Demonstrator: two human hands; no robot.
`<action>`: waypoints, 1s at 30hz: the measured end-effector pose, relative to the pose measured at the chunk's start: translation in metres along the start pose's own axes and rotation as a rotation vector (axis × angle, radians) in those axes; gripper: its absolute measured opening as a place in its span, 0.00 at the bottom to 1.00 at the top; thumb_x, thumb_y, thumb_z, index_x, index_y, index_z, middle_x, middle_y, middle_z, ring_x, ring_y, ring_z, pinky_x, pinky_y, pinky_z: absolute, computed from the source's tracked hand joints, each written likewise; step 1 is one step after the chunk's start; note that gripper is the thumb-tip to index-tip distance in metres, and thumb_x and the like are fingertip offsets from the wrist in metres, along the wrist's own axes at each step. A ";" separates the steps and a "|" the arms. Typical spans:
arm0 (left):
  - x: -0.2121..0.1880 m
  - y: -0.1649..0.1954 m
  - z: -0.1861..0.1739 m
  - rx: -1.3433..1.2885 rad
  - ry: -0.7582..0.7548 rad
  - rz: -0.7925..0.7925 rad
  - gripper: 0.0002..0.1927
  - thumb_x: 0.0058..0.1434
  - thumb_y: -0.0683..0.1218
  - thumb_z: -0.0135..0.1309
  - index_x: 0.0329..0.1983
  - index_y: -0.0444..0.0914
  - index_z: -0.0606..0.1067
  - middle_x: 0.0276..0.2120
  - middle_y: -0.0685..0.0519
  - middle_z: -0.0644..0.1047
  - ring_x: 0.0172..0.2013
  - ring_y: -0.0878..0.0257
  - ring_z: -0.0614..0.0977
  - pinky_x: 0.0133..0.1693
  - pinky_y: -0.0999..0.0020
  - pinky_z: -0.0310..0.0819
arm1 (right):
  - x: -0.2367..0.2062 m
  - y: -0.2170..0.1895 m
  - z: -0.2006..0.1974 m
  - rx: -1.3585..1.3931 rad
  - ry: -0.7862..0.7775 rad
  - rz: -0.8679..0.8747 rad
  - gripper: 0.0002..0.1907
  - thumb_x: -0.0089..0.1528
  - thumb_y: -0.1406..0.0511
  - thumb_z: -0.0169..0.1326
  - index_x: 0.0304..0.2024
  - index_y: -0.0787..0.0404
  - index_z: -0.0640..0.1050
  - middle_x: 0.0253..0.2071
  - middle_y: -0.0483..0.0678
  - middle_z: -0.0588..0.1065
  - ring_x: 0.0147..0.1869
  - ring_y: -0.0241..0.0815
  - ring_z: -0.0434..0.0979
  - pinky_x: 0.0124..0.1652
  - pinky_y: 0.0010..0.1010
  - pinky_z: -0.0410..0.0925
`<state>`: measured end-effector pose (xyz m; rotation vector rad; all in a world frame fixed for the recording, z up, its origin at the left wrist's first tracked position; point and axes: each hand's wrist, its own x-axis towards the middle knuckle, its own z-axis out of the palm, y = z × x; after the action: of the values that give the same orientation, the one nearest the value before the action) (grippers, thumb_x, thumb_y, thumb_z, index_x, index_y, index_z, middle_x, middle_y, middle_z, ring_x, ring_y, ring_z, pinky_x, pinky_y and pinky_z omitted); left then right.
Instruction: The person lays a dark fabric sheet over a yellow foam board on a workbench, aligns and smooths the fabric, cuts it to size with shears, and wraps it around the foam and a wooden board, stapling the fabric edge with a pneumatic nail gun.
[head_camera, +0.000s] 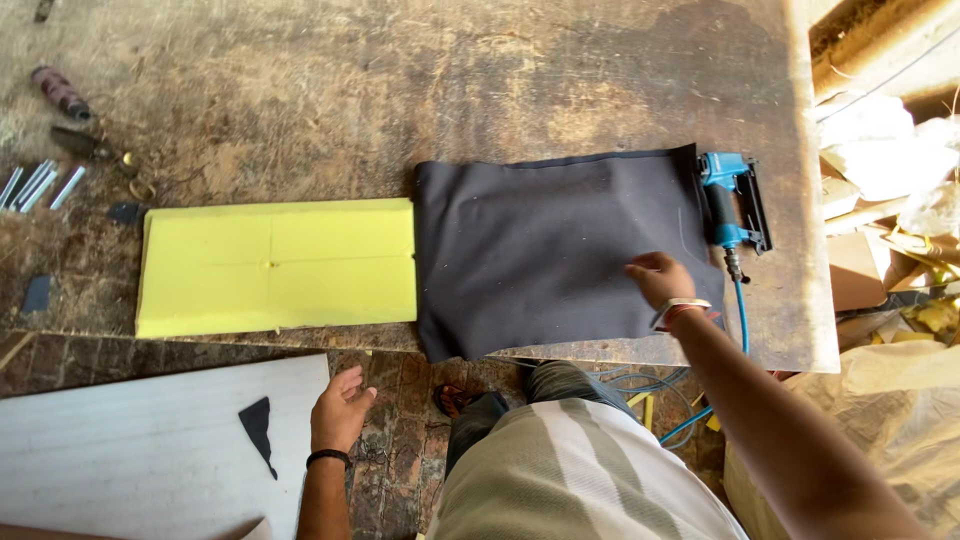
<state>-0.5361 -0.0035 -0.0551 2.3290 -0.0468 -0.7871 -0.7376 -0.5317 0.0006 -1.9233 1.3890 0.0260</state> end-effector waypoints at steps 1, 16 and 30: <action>-0.003 0.010 0.003 0.028 -0.018 0.019 0.28 0.60 0.48 0.63 0.65 0.43 0.73 0.60 0.48 0.77 0.61 0.53 0.77 0.61 0.56 0.72 | 0.015 0.023 -0.013 -0.024 0.107 -0.026 0.21 0.60 0.59 0.62 0.53 0.60 0.81 0.53 0.54 0.80 0.58 0.51 0.80 0.57 0.38 0.70; -0.028 0.151 0.121 -0.105 -0.062 0.131 0.21 0.59 0.48 0.63 0.56 0.43 0.77 0.48 0.50 0.83 0.47 0.60 0.86 0.49 0.62 0.82 | 0.119 0.148 -0.071 -0.234 -0.041 0.019 0.25 0.55 0.53 0.67 0.52 0.57 0.85 0.46 0.54 0.83 0.49 0.52 0.84 0.51 0.42 0.73; -0.046 0.193 0.150 -0.004 -0.097 0.129 0.19 0.62 0.48 0.60 0.57 0.42 0.77 0.49 0.50 0.83 0.48 0.58 0.84 0.51 0.62 0.78 | 0.131 0.145 -0.050 -0.220 -0.101 -0.237 0.25 0.57 0.57 0.68 0.53 0.62 0.81 0.45 0.56 0.83 0.47 0.50 0.83 0.48 0.39 0.73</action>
<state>-0.6234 -0.2304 -0.0025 2.2571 -0.2354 -0.8327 -0.8223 -0.6850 -0.0988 -2.2257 1.1230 0.1666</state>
